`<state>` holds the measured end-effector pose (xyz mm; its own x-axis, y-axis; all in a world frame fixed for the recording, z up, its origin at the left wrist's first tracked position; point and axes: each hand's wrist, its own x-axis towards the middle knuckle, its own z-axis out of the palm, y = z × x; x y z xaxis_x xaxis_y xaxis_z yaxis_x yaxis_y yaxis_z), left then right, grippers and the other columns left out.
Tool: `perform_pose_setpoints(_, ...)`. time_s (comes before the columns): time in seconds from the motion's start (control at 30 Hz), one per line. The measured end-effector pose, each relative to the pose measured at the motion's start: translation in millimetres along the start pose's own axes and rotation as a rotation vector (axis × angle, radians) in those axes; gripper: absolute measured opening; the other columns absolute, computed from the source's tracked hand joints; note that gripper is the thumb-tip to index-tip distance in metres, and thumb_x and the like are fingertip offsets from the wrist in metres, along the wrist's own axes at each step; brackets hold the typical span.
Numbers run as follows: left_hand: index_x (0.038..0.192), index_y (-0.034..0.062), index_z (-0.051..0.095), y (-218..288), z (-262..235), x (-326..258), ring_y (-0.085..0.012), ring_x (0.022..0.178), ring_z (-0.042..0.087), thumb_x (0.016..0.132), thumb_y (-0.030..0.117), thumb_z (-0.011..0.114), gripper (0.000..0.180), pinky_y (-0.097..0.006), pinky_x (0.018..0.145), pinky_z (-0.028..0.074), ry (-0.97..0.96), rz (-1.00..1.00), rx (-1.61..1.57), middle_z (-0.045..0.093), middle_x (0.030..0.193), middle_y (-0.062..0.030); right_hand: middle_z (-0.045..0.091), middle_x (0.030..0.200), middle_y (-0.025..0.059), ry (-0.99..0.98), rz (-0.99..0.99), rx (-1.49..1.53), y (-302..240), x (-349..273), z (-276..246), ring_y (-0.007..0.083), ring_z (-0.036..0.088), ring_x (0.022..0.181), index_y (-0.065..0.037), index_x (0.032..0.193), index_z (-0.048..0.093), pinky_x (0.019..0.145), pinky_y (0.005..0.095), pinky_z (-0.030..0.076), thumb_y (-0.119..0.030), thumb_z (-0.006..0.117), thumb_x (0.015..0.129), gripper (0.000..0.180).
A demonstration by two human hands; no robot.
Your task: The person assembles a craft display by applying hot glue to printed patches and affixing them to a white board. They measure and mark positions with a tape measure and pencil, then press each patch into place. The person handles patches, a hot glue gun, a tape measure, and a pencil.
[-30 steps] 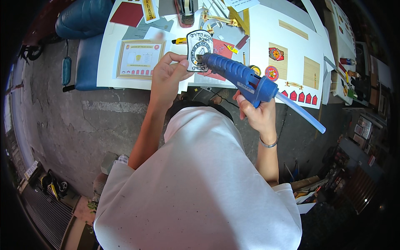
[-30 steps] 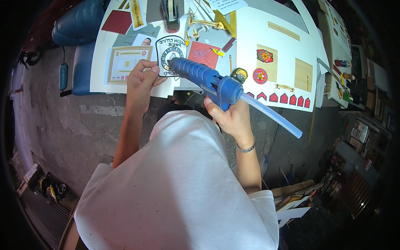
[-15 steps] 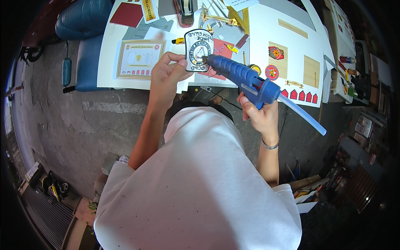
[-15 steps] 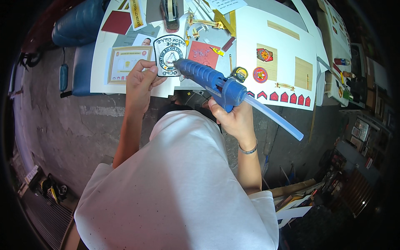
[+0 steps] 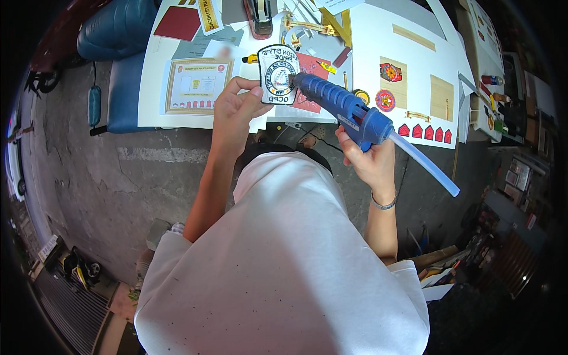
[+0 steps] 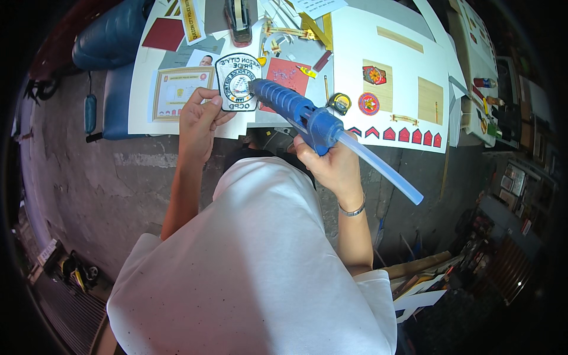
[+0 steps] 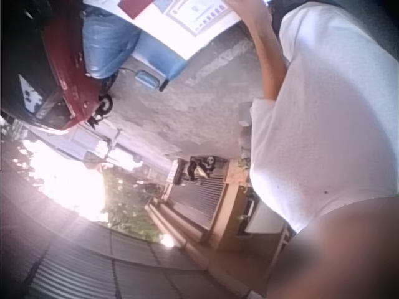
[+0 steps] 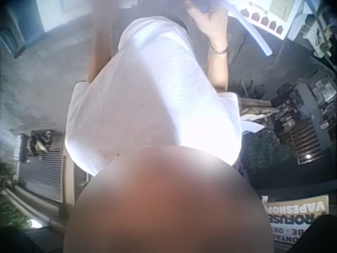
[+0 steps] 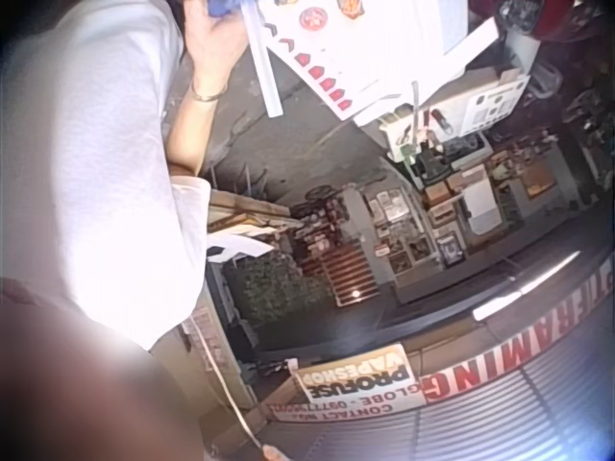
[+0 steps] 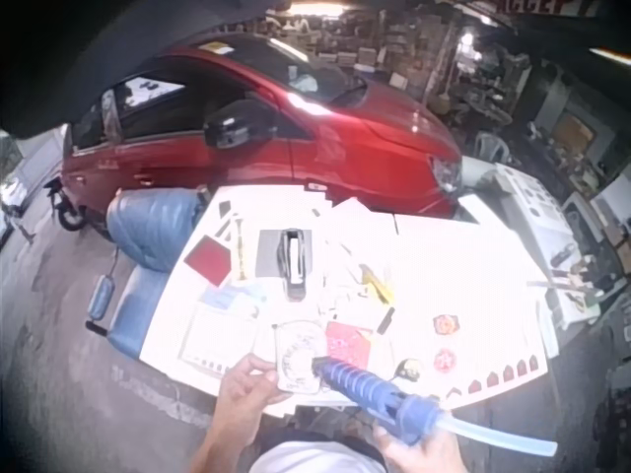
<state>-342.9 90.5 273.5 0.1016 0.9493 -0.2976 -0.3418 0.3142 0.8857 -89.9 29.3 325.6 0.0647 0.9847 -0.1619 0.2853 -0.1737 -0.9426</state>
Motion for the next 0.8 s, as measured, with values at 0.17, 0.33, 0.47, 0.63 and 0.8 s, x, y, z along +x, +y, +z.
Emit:
perform_pose_setpoints(0.17, 0.118, -0.0005, 0.054, -22.6, -16.7, 12.0, -0.0236, 0.102, 0.075, 0.108, 0.01, 0.055, 0.015, -0.041, 0.098, 0.062, 0.164, -0.024, -0.086, 0.072, 0.114, -0.0171, 0.074, 0.092, 0.0104, -0.109, -0.098, -0.119, 4.6, -0.1, -7.8, 0.0119, 0.067, 0.063, 0.004, 0.109, 0.069, 0.056, 0.028, 0.054, -0.01, 0.074, 0.086, 0.028)
perform_pose_setpoints(0.33, 0.124, -0.0021, 0.052, -61.1, -51.8, 34.7, -0.0271, 0.11, 0.072, 0.108, 0.009, 0.052, 0.019, -0.04, 0.099, 0.061, 0.343, -0.082, -0.407, 0.068, 0.122, -0.0182, 0.073, 0.115, 0.0125, 0.016, 0.077, 0.272, 45.5, 0.6, -6.3, 0.0183, 0.073, 0.087, 0.008, 0.127, 0.063, 0.077, 0.0309, 0.061, -0.01, 0.074, 0.095, 0.039)
perform_pose_setpoints(0.47, 0.124, -0.0012, 0.051, -62.4, -80.4, 38.5, -0.0267, 0.109, 0.072, 0.108, 0.011, 0.053, 0.02, -0.042, 0.1, 0.06, 0.351, -0.033, -0.426, 0.068, 0.12, -0.0168, 0.074, 0.11, 0.0114, 0.206, 0.127, 0.267, 137.3, 22.0, 25.2, 0.0163, 0.071, 0.096, 0.006, 0.125, 0.066, 0.083, 0.0315, 0.059, -0.013, 0.074, 0.095, 0.036)
perform_pose_setpoints(0.63, 0.123, -0.0006, 0.054, -40.1, -96.0, 33.3, -0.0215, 0.103, 0.073, 0.108, 0.012, 0.055, 0.02, -0.039, 0.095, 0.062, 0.248, 0.008, -0.27, 0.071, 0.112, -0.0134, 0.073, 0.111, 0.0173, 0.294, 0.145, -0.083, 254.6, 45.3, 69.9, 0.0254, 0.07, 0.101, 0.003, 0.124, 0.067, 0.09, 0.0372, 0.053, -0.031, 0.074, 0.095, 0.045)
perform_pose_setpoints(0.8, 0.12, 0.0007, 0.059, -29.8, -96.7, 23.5, -0.0152, 0.094, 0.068, 0.107, 0.011, 0.057, 0.016, -0.032, 0.087, 0.058, 0.205, -0.043, -0.251, 0.071, 0.108, -0.0101, 0.071, 0.105, 0.0203, 0.407, 0.094, -0.27, 304.1, 69.8, 103.4, 0.0289, 0.068, 0.096, 0.003, 0.119, 0.069, 0.087, 0.0426, 0.052, -0.037, 0.076, 0.094, 0.047)
